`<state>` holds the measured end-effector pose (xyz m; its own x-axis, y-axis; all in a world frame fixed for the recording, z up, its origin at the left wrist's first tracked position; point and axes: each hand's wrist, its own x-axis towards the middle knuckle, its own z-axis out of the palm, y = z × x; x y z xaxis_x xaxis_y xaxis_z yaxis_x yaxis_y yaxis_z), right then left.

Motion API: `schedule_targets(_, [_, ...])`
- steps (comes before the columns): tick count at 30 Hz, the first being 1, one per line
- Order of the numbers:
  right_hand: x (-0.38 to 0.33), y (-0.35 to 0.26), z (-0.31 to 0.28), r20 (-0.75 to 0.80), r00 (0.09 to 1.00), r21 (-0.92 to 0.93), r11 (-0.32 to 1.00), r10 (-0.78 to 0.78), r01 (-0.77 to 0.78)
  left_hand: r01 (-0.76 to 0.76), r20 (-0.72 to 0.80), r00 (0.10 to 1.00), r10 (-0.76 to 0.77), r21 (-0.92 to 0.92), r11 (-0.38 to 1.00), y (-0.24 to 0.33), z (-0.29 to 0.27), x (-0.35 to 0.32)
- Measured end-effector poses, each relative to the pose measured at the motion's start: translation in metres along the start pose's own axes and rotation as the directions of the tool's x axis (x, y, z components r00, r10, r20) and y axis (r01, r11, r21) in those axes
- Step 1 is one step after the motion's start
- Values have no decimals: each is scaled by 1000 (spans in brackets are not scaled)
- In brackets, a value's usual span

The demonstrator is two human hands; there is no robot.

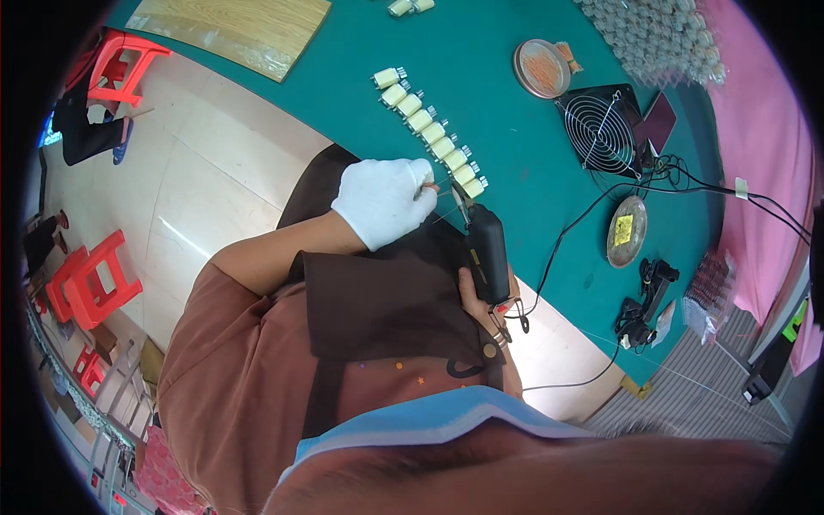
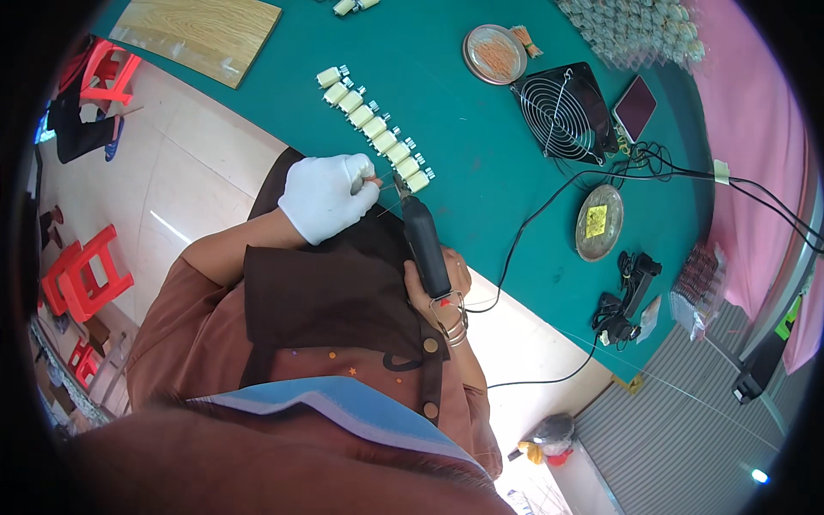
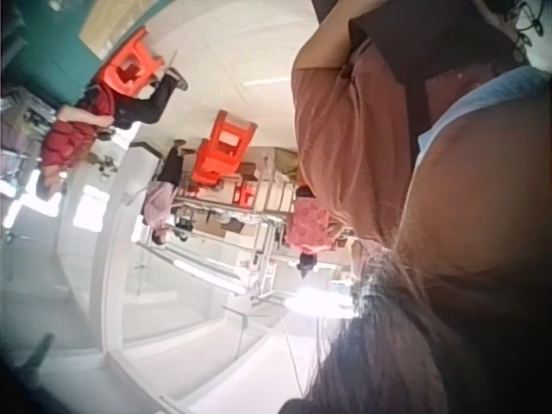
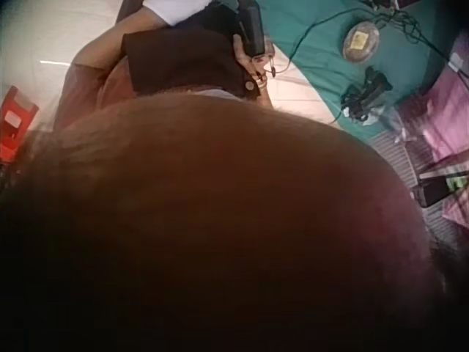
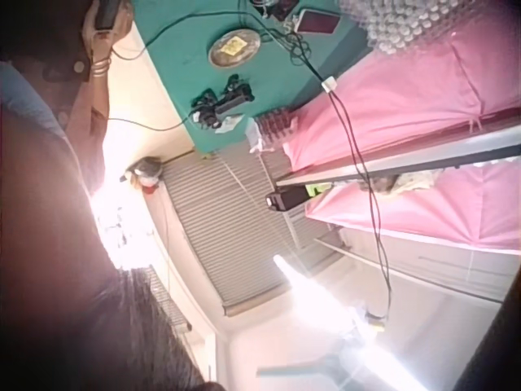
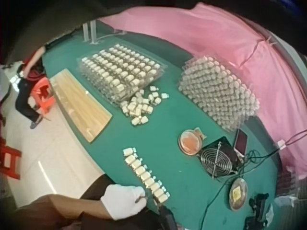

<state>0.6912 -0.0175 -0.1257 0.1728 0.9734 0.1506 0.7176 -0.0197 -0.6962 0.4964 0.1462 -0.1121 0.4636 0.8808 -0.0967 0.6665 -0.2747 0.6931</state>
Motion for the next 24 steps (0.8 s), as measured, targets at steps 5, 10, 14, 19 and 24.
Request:
schedule_targets(5, [-1,4,2,-9,1000,4,1000,-19,19,7,12,1000,-8,45,999,0,1,1])
schedule_targets(10, [-4,6,3,-12,1000,35,999,9,-8,17,32,999,-19,63,998,0,2,2])
schedule_targets(14, [-5,8,3,-7,1000,3,1000,-2,2,29,61,998,-35,91,995,1,0,2])
schedule_targets(19, [-14,13,6,10,995,37,994,102,-102,35,81,996,-41,84,996,3,-2,4])
schedule_targets(24, [-9,12,5,5,999,17,999,39,-39,32,77,996,-38,81,996,2,-1,4])
